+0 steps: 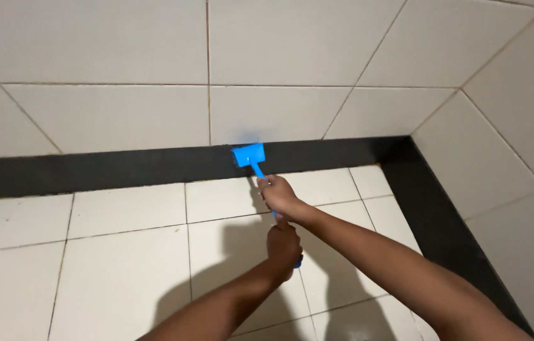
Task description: The person scrubs the lower section of a tiled wall using a blue scrub brush. They move the brush back and forth along the grout lines and the black baseboard, cleaning the wall surface in a bathroom setting.
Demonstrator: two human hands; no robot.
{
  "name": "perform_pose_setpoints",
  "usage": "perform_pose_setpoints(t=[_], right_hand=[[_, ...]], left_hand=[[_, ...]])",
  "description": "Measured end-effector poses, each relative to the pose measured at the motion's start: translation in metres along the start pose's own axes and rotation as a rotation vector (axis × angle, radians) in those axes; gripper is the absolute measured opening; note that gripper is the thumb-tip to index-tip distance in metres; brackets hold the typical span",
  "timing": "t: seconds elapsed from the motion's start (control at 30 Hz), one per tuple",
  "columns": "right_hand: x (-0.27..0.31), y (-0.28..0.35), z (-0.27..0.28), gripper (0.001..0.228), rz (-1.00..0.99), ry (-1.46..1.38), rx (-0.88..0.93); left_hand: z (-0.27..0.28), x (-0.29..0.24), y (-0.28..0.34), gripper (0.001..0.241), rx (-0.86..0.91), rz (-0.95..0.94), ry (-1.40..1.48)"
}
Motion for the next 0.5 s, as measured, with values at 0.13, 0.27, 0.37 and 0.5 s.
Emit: perform_pose_setpoints(t=[0.13, 0.27, 0.37, 0.5], right_hand=[[-0.015, -0.020, 0.013, 0.019, -0.083, -0.158, 0.091], [-0.024, -0.022, 0.041, 0.010, -0.285, -0.408, 0.163], [-0.062, -0.048, 0.053, 0.012, -0.326, -0.530, 0.224], [-0.100, -0.064, 0.069, 0.013, -0.395, -0.702, 0.322]], left_hand=[[-0.021, 0.008, -0.032, 0.038, 0.015, 0.002, 0.045], [-0.049, 0.024, -0.050, 0.053, -0.104, -0.295, -0.319], [-0.063, 0.002, -0.014, 0.060, -0.149, -0.315, -0.483], [-0.091, -0.002, 0.001, 0.080, -0.240, -0.209, -0.371]])
Point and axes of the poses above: each hand's wrist, its own y-axis away from the middle knuckle, its own z-axis out of the back of the hand, x = y × z, the point moved 1 cm from there along -y, towards the middle knuckle, and after that the axes turned 14 degrees about -x, right-handed, at the moved point
